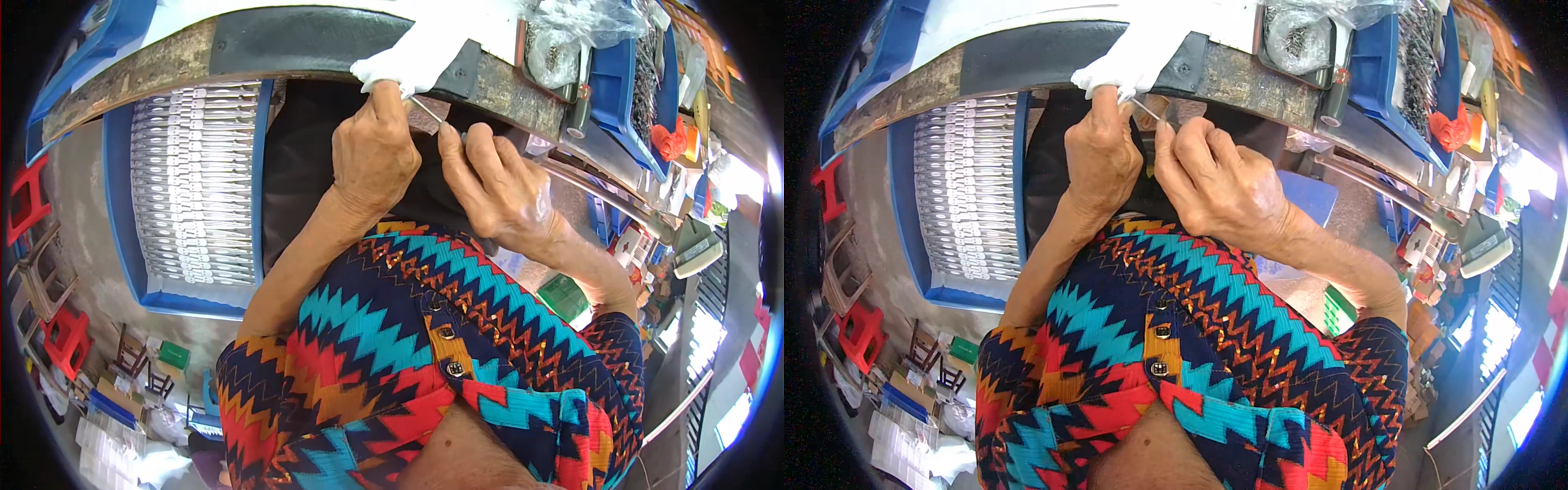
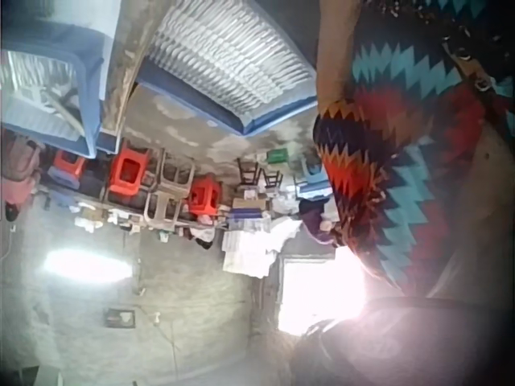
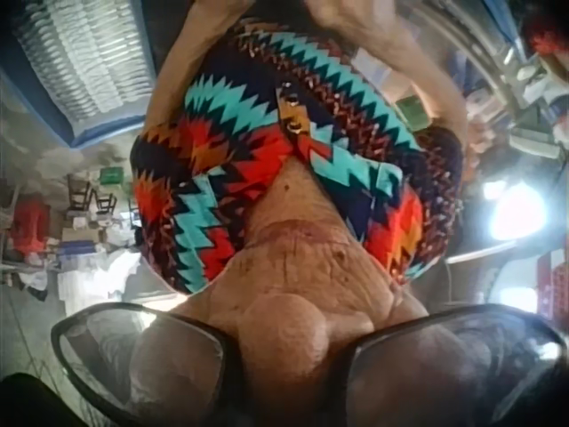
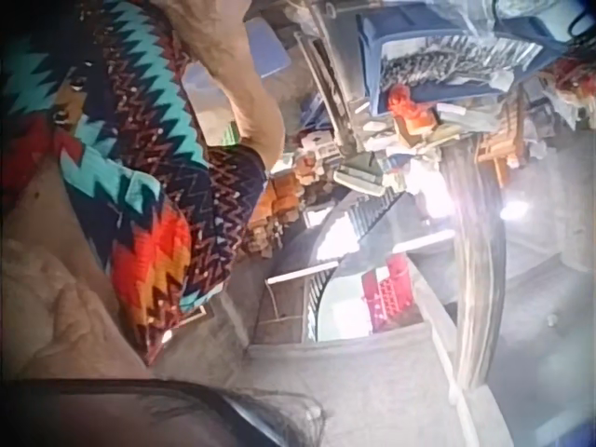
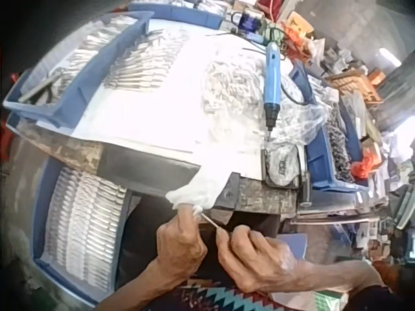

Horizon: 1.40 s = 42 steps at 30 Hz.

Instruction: Assembling small plastic and metal components using a screwdriver at a workbench.

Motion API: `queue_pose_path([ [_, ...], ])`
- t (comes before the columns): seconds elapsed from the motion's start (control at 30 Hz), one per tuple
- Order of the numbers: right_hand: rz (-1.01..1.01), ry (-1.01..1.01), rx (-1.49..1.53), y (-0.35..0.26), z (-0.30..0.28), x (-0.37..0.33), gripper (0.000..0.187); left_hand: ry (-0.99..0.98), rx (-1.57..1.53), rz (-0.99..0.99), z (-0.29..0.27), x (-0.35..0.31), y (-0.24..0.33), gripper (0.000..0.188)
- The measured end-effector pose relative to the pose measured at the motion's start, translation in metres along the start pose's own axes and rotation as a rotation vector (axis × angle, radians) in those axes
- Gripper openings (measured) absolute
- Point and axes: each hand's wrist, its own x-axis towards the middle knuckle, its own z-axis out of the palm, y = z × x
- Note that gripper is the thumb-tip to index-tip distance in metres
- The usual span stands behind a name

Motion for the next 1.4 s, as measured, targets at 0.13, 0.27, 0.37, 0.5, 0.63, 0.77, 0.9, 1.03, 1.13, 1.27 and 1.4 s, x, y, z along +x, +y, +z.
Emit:
queue_pose_path([
  [0.13,0.020,-0.025,0.024,-0.002,-0.001,0.002,0.036,-0.012,0.046,0.011,-0.001,0.001,0.000,0.017],
  [0.27,0.171,-0.044,0.219,-0.008,0.000,0.001,0.038,-0.016,0.039,0.014,-0.001,0.002,-0.001,0.017],
  [0.37,0.436,0.004,0.531,-0.016,0.006,-0.001,0.038,-0.009,0.015,0.019,-0.001,0.002,-0.001,0.017],
  [0.5,1.040,0.052,1.161,-0.022,-0.004,0.008,0.032,0.014,0.074,0.066,0.001,0.003,-0.004,0.016],
  [0.63,1.469,0.139,2.159,-0.014,0.007,-0.005,0.031,0.056,0.138,0.105,0.000,0.002,-0.001,0.015],
  [0.77,1.328,0.280,2.356,-0.023,0.013,-0.007,0.031,0.050,0.196,0.078,-0.002,0.000,0.000,0.016],
  [0.9,1.011,0.295,1.454,-0.035,0.020,-0.010,0.022,0.052,0.171,0.047,0.001,-0.002,0.003,0.023],
  [1.03,0.813,0.371,1.046,-0.038,0.020,-0.007,0.019,0.065,0.119,0.040,0.002,-0.003,0.004,0.027],
  [1.13,0.838,0.369,1.061,-0.039,0.020,-0.003,0.019,0.067,0.116,0.048,0.003,-0.002,-0.002,0.026],
  [1.27,0.981,0.271,1.221,-0.038,0.016,-0.002,0.019,0.074,0.042,0.063,0.004,0.000,-0.003,0.021],
  [1.4,1.173,0.186,1.431,-0.036,0.005,0.003,0.019,0.091,0.061,0.064,0.008,-0.001,-0.006,0.016],
])
